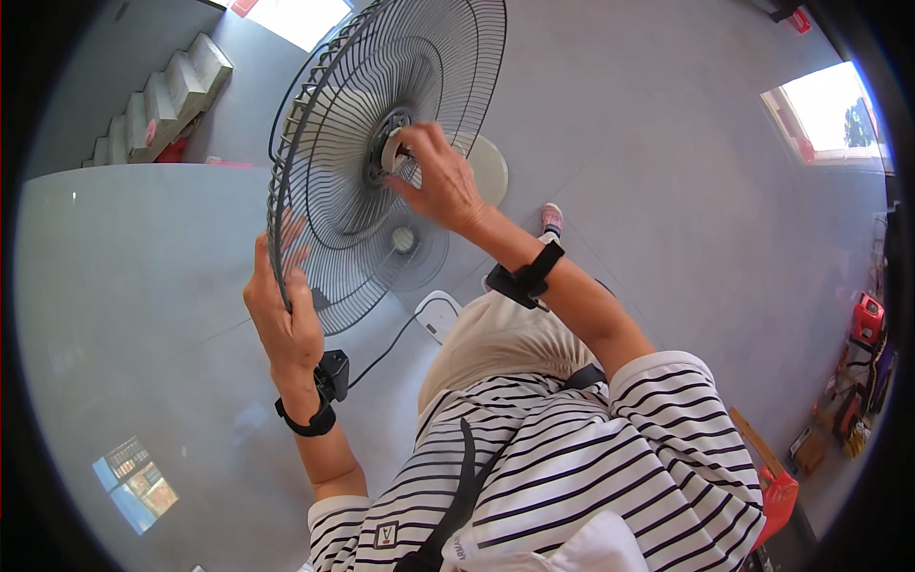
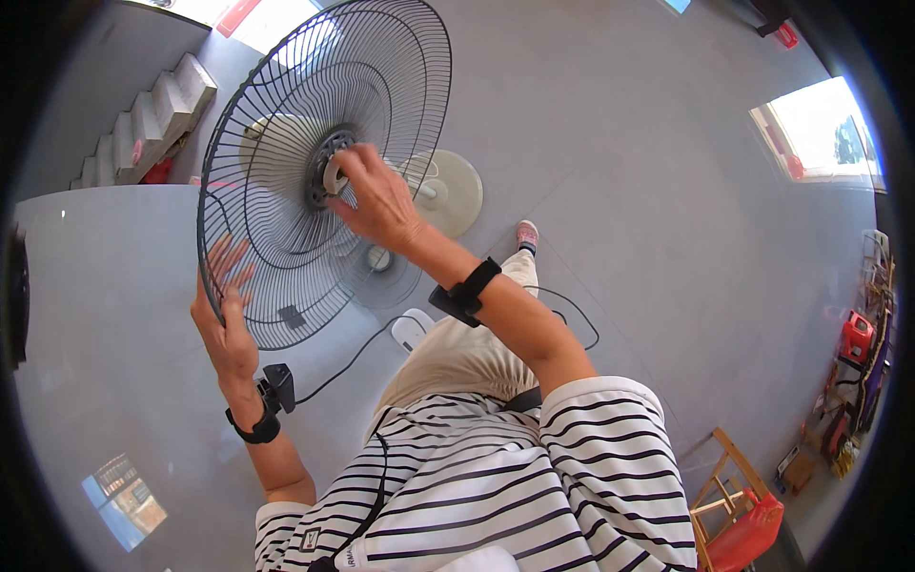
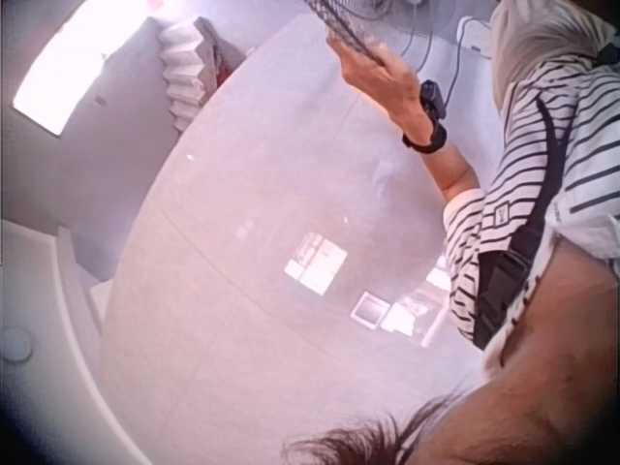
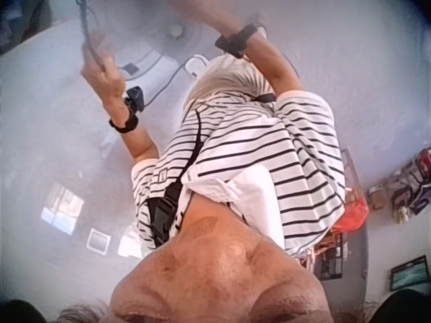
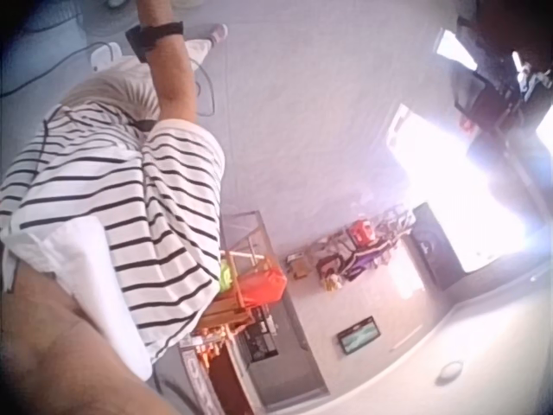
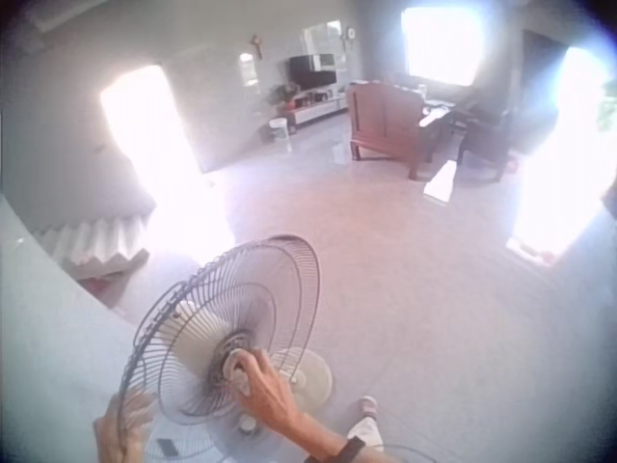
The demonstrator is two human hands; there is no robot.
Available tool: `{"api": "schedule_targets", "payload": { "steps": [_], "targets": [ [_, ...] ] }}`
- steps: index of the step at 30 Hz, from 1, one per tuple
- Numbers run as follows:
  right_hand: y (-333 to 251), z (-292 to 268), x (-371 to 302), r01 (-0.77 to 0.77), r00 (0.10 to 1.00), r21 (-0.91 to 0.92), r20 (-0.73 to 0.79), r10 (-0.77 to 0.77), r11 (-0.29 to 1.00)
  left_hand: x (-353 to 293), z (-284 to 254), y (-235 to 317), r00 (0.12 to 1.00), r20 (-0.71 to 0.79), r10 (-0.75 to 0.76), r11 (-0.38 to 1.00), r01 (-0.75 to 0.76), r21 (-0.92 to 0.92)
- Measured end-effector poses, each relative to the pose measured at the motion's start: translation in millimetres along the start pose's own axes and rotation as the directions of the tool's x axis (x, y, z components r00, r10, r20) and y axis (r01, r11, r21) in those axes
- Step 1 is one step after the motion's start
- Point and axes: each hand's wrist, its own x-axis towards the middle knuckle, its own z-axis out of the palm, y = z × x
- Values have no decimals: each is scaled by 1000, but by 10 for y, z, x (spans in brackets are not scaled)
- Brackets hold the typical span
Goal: Disassembling a floor fan to remove the grill and blades.
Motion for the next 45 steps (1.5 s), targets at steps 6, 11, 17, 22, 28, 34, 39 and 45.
{"api": "schedule_targets", "payload": {
  "steps": [6, 11, 17, 22, 28, 34, 39, 45],
  "targets": [
    [-72, -88, 267, -814, 572, 373, 384, 725, 445, 3, 10, 18, 999, -3, -33, 999, 33, -26],
    [-5, -5, 99, -290, 945, 114, 193, 265, 950, 23, -12, 73, 998, 30, -50, 998, 50, -25],
    [-110, -109, 47, -294, 949, 316, -13, 314, 902, 12, -23, 35, 999, -2, -40, 999, 40, -2],
    [-60, -87, 223, -752, 637, 488, 363, 680, 444, 22, 7, 49, 999, -4, -54, 998, 54, -24],
    [92, 63, -13, -83, 996, 45, 39, 81, 996, 47, 1, 75, 1000, -6, -25, 999, 25, -27],
    [-65, -20, 127, -539, 809, 528, 107, 578, 656, 33, 0, 62, 998, -28, -64, 997, 62, -52],
    [-13, -27, 239, -789, 540, 572, 472, 697, 224, 33, 10, 92, 997, -28, -70, 996, 69, -54],
    [157, 42, 37, 271, 941, -157, -165, -296, 950, 51, 7, 130, 996, -34, -84, 995, 82, -53]
  ]
}}
